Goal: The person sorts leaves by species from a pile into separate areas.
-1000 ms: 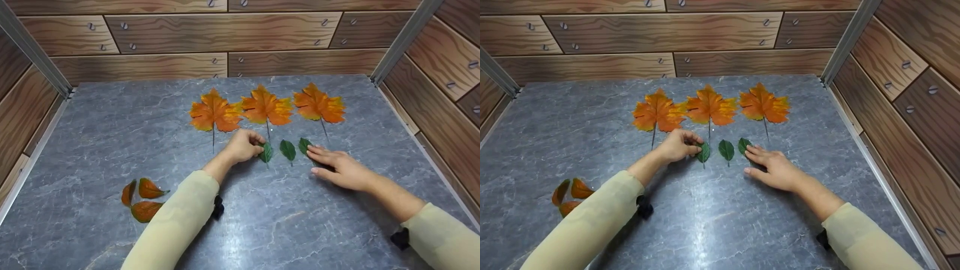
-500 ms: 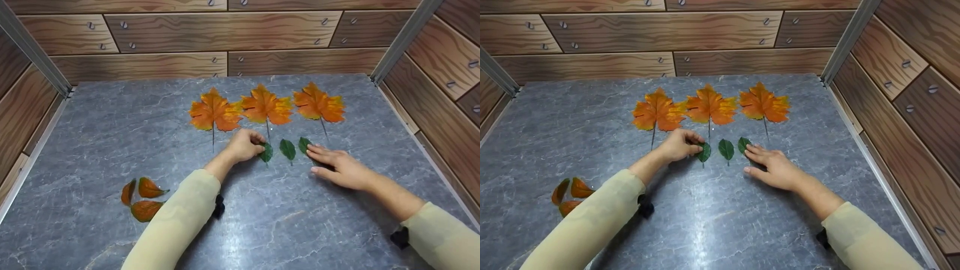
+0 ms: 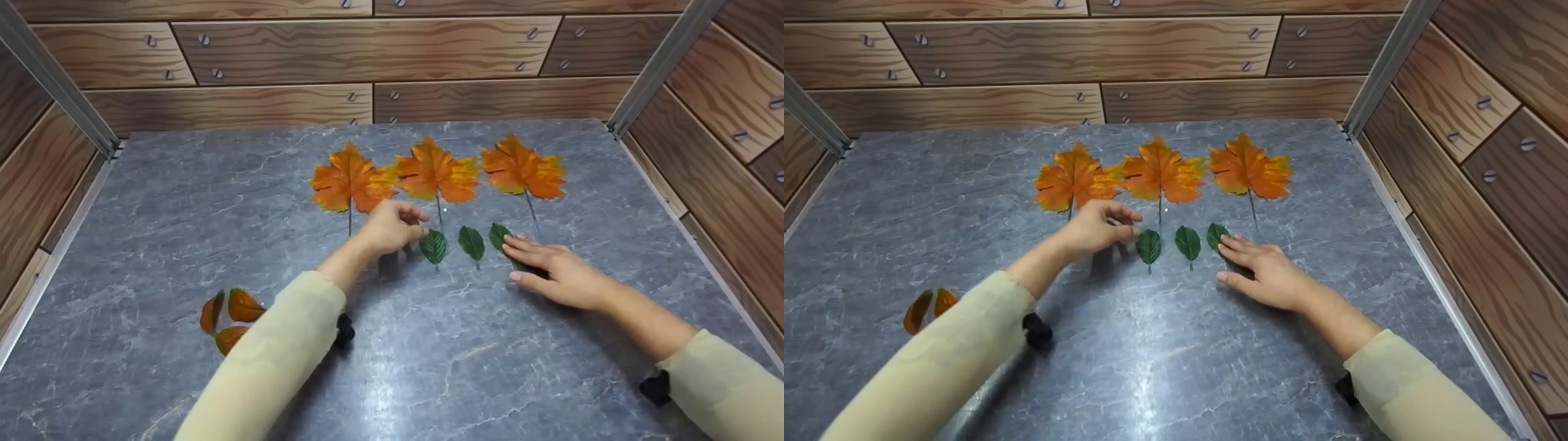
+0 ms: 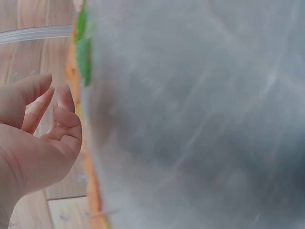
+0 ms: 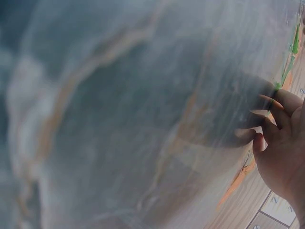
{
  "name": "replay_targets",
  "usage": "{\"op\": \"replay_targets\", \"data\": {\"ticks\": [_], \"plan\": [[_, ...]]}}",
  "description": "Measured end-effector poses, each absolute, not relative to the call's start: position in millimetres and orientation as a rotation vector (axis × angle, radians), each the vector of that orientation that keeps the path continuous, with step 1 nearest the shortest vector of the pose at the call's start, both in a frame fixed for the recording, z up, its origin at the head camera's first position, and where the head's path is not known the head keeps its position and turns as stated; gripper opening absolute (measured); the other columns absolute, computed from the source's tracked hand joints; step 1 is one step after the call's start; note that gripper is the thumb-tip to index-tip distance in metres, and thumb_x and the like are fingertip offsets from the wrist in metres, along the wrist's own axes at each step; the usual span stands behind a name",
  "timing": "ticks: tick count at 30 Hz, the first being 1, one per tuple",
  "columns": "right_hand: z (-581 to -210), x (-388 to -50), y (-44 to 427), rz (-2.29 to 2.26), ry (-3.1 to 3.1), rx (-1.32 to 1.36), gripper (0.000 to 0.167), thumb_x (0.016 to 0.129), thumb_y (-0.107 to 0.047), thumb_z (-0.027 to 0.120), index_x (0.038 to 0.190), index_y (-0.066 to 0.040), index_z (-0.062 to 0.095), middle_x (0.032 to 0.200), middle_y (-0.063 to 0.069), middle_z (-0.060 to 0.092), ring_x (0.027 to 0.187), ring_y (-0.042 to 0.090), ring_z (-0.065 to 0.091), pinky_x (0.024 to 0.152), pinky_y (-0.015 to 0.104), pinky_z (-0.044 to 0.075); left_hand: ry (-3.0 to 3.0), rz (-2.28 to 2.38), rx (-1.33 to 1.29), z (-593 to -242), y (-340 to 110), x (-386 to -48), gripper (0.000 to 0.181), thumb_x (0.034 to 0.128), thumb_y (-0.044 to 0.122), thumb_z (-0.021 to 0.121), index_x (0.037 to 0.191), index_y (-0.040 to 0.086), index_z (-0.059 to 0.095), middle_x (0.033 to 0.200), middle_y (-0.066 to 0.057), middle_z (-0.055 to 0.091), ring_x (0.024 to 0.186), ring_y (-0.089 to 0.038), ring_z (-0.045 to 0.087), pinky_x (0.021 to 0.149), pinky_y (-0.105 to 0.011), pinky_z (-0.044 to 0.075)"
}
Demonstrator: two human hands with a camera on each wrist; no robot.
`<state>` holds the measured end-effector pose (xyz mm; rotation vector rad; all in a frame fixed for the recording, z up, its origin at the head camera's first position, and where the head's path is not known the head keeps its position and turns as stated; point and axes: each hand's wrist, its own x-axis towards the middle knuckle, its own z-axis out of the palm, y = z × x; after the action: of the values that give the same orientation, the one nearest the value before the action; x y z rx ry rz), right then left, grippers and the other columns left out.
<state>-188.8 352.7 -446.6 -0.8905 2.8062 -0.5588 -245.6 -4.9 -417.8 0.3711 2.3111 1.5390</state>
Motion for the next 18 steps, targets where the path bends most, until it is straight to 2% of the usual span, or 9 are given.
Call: {"op": "replay_targets", "data": {"ticks": [5,10,14,18], "plan": [[-446.5,-189.4,352.9,-0.551,2.801,-0.891,0.063,0.110,-0.045,0.057,0.161,-0.010,0.046,0.169,0.009,0.036,0.154,0.038,0.034,0.120,0.068,0.026,2.358,1.476,0.466,-389.8,-22.7,-239.5,0.023,0.0995,0.010,0.075,0.121,0.004,0.077,0.104,-0.006,0.069,0.093,-0.019,0.063,0.075,-0.030,0.053],[-446.4,-189.5,352.6,-0.559,2.803,-0.888,0.063,0.110,-0.044,0.058,0.161,-0.010,0.046,0.169,0.010,0.036,0.154,0.039,0.034,0.119,0.069,0.026,2.414,1.356,0.641,-366.7,-50.6,-225.3,0.022,0.0970,0.006,0.076,0.119,0.003,0.077,0.102,-0.007,0.072,0.094,-0.021,0.066,0.081,-0.031,0.057],[-446.4,-189.3,352.0,-0.556,2.808,-0.894,0.062,0.110,-0.044,0.058,0.161,-0.009,0.047,0.169,0.010,0.036,0.154,0.039,0.035,0.119,0.069,0.026,2.459,1.245,0.754,-358.6,-82.5,-208.7,0.022,0.0959,0.004,0.077,0.118,0.003,0.078,0.100,-0.006,0.074,0.092,-0.022,0.067,0.084,-0.035,0.058],[-446.5,-189.4,351.7,-0.550,2.811,-0.898,0.062,0.110,-0.043,0.058,0.160,-0.009,0.047,0.169,0.011,0.037,0.154,0.039,0.035,0.119,0.069,0.026,2.477,1.176,0.800,-357.4,-118.4,-191.8,0.020,0.0965,0.006,0.077,0.117,0.005,0.078,0.097,-0.004,0.073,0.087,-0.020,0.064,0.081,-0.037,0.056]]}}
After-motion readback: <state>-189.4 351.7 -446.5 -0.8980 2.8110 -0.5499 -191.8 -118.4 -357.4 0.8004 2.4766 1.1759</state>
